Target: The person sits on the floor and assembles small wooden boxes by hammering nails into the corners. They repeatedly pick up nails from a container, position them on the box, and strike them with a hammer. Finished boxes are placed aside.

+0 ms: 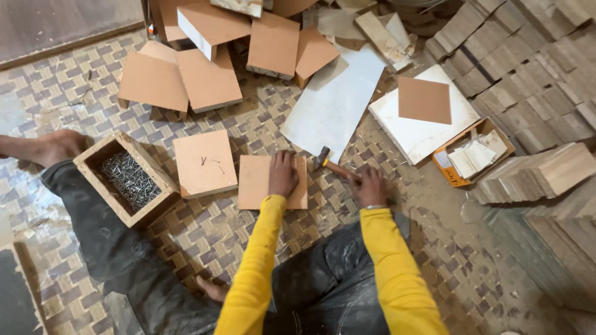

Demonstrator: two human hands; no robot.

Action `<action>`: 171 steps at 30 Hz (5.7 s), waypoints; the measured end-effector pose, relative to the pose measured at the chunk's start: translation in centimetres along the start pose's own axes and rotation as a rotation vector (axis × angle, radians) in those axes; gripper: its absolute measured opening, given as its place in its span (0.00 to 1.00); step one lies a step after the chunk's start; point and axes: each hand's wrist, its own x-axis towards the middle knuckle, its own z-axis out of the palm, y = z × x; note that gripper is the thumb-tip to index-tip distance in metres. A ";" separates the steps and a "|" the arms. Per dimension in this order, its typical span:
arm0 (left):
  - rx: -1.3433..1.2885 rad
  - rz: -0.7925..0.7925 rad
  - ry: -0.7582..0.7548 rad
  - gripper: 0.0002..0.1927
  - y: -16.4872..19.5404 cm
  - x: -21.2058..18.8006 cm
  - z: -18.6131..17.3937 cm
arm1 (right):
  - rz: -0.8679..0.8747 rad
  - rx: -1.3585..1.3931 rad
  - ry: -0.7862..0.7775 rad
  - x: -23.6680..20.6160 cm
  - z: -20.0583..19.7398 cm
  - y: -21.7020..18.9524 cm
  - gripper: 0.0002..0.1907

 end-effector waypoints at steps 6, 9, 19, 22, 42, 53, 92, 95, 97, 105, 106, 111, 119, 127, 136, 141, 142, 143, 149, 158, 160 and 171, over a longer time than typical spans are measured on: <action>0.051 -0.065 0.090 0.19 -0.3 -8.1 -1.1 | -0.226 0.227 -0.008 -1.1 1.7 -2.8 0.21; 0.079 -0.319 0.244 0.16 -1.1 -14.2 -0.7 | -0.370 0.123 -0.080 -0.7 0.6 -6.5 0.28; -1.172 -0.927 0.322 0.31 -1.5 -10.7 -2.2 | -1.003 -0.386 -0.502 11.7 -7.5 -27.6 0.40; -1.282 -0.978 0.402 0.28 -1.0 -9.8 -2.5 | -0.805 -0.491 -0.107 17.8 -10.1 -28.3 0.09; -0.930 -0.657 0.212 0.23 -2.7 -4.2 -5.3 | -0.747 -0.403 -0.126 19.2 -13.1 -26.0 0.11; -1.052 -0.668 0.266 0.23 -2.8 -4.2 -4.5 | -0.007 -0.518 -0.829 13.1 -13.6 3.0 0.17; -0.210 -0.584 0.317 0.25 -3.2 -9.3 -2.5 | 0.052 1.199 -0.243 -4.9 5.3 -12.9 0.35; -0.362 -0.747 0.232 0.21 -3.3 -7.6 -3.5 | -0.012 1.370 -0.449 -4.6 5.1 -12.7 0.46; -0.160 -0.688 0.246 0.21 -3.4 -6.9 -4.1 | -0.041 1.518 -0.646 -4.5 4.8 -12.4 0.53; -0.261 -0.611 0.230 0.21 -3.1 -7.2 -5.3 | 0.073 0.850 -0.346 -6.8 4.6 -12.2 0.40; -0.317 -0.669 0.143 0.22 -3.1 -7.4 -5.3 | 0.108 0.795 -0.315 -7.0 4.6 -12.4 0.38; -0.276 -0.513 0.119 0.22 -3.1 -7.1 -5.2 | 0.129 0.984 -0.211 -5.7 4.8 -12.3 0.31; -0.685 -0.680 -0.110 0.26 -4.1 -8.0 -5.1 | 0.193 1.107 -0.410 -5.0 4.8 -11.1 0.30; -0.786 -0.874 -0.308 0.31 -2.8 -3.3 -11.6 | 0.397 1.078 0.250 -3.3 4.4 -10.1 0.20; -0.754 -0.176 0.392 0.33 -3.5 13.1 -15.2 | -0.118 0.700 0.333 -1.7 3.6 -9.0 0.13; 0.420 -0.258 0.156 0.32 -7.5 4.9 -13.5 | 0.234 0.325 0.052 2.0 2.8 -2.9 0.20; 0.479 -0.264 0.141 0.35 -8.6 3.4 -13.3 | 0.243 0.237 0.035 3.1 2.5 -1.1 0.24; 0.537 -0.269 0.128 0.38 -9.7 2.1 -13.2 | 0.263 0.167 -0.004 4.4 2.1 0.8 0.28; 0.712 -0.170 0.122 0.38 -12.7 -2.1 -11.3 | 0.355 -0.025 -0.102 14.3 -1.8 8.7 0.47; 0.764 -0.177 0.143 0.35 -13.4 -3.1 -10.8 | 0.275 -0.357 -0.219 18.1 0.3 7.9 0.54; 0.757 -0.179 0.158 0.34 -13.6 -3.1 -10.7 | 0.199 -0.465 -0.048 16.6 1.2 7.8 0.45; 0.714 -0.196 0.099 0.37 -14.1 -3.0 -10.8 | -0.017 -0.244 0.271 7.4 1.5 7.4 0.24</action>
